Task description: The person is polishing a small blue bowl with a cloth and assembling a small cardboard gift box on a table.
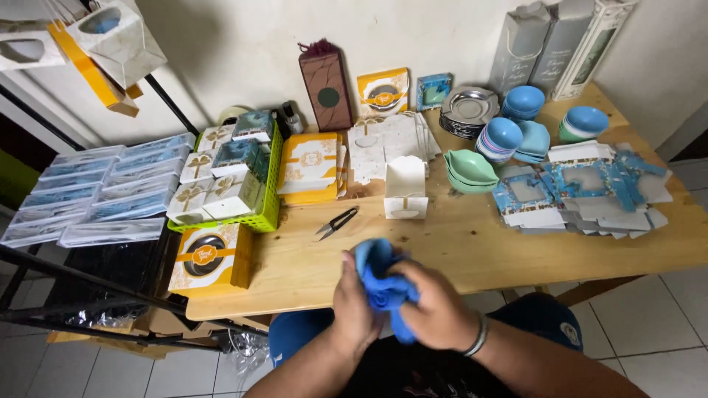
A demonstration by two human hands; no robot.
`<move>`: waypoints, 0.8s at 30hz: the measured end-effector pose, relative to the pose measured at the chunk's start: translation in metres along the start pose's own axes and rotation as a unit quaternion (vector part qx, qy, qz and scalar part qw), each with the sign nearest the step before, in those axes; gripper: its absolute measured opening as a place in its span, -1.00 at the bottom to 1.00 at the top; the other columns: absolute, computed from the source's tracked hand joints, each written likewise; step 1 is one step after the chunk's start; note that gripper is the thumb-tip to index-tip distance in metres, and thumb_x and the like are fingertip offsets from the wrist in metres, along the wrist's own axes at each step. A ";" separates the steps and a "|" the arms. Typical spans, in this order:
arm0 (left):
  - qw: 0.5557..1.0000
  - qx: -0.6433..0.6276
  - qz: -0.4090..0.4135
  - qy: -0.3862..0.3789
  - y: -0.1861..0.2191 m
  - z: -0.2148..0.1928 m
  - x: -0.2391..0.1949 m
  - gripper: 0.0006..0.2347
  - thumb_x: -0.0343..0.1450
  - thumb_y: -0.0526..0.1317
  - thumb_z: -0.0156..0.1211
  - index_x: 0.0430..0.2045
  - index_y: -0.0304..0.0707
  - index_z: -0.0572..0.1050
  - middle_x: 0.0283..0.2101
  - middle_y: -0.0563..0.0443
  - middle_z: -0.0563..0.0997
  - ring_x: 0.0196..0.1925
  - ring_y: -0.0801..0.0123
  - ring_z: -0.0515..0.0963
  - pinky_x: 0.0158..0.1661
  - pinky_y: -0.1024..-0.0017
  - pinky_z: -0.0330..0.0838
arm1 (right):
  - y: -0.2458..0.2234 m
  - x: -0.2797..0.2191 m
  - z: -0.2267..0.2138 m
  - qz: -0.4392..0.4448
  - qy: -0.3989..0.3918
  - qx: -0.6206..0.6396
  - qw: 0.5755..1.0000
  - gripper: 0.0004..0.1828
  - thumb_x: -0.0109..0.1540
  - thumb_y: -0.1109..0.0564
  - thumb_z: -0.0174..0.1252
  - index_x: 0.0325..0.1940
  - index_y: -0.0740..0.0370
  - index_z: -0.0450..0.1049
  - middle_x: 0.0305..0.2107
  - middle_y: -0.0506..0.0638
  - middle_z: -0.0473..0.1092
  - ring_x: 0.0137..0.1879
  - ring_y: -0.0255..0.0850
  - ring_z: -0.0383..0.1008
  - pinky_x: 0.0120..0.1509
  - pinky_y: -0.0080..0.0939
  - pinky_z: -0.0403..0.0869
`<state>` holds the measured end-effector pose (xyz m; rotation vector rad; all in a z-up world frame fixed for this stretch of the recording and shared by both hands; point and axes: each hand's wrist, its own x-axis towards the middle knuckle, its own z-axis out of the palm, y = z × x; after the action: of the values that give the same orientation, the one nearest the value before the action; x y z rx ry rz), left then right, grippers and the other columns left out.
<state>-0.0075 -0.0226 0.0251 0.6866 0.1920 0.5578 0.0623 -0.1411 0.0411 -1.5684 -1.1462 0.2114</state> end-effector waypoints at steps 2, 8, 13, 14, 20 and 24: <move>0.994 -0.026 -0.040 0.096 0.017 0.006 0.014 -0.39 0.52 0.18 -0.24 -0.03 -0.55 0.49 -0.09 -0.46 0.64 0.02 -0.06 0.63 0.13 0.13 0.49 | 0.012 -0.001 -0.006 0.037 0.033 0.049 0.998 -0.62 0.04 0.27 0.01 -0.08 0.20 0.49 -0.23 0.01 0.56 -0.11 -0.18 0.57 0.06 -0.22 0.49; 0.971 -0.023 -0.097 0.216 0.013 0.013 0.018 -0.42 0.50 0.12 -0.16 0.09 -0.53 0.48 -0.01 -0.44 0.62 0.03 -0.03 0.61 0.09 0.10 0.48 | 0.032 -0.006 -0.005 -0.050 0.265 0.012 0.963 -0.49 0.20 0.24 0.06 0.22 0.37 0.20 -0.02 0.16 0.34 0.09 -0.07 0.44 0.27 -0.10 0.41; 0.973 0.007 -0.123 0.198 0.005 0.021 0.000 -0.48 0.51 0.02 -0.15 0.02 -0.59 0.52 0.02 -0.46 0.65 0.07 -0.01 0.62 0.20 0.23 0.44 | -0.009 0.008 0.007 -0.165 0.031 -0.212 0.963 -0.48 0.05 0.28 0.03 0.11 0.41 0.41 0.00 0.26 0.49 0.22 0.22 0.37 0.50 0.21 0.19; 0.974 0.054 -0.097 0.197 0.005 0.014 0.002 -0.59 0.54 0.03 -0.12 -0.15 -0.45 0.49 -0.20 -0.29 0.58 -0.13 0.12 0.57 0.01 0.27 0.47 | -0.013 0.007 0.006 -0.166 -0.002 -0.216 0.962 -0.47 0.05 0.26 0.02 0.13 0.43 0.38 0.02 0.26 0.46 0.24 0.24 0.34 0.50 0.21 0.20; 0.914 0.376 0.119 0.093 0.016 -0.024 0.006 -0.58 0.55 0.03 -0.31 -0.05 -0.27 0.48 -0.17 -0.08 0.60 -0.12 0.34 0.57 -0.02 0.42 0.44 | -0.009 0.009 0.006 -0.180 -0.029 -0.124 0.975 -0.82 0.11 0.37 -0.01 -0.21 0.40 0.39 -0.19 0.22 0.43 -0.04 0.14 0.38 0.12 0.04 0.41; 0.897 0.380 0.221 0.045 0.049 -0.048 0.025 -0.50 0.54 0.15 -0.33 0.05 -0.30 0.36 -0.06 -0.17 0.58 -0.06 0.26 0.58 -0.02 0.37 0.50 | 0.023 0.013 0.007 -0.012 0.085 -0.045 0.995 -0.67 0.25 0.05 0.14 0.05 0.23 0.45 -0.19 0.06 0.55 -0.13 -0.11 0.59 -0.02 -0.15 0.53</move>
<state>-0.0240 0.0481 0.0203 1.4912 0.3524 0.9677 0.0770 -0.1243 0.0247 -1.6183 -1.0529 0.0105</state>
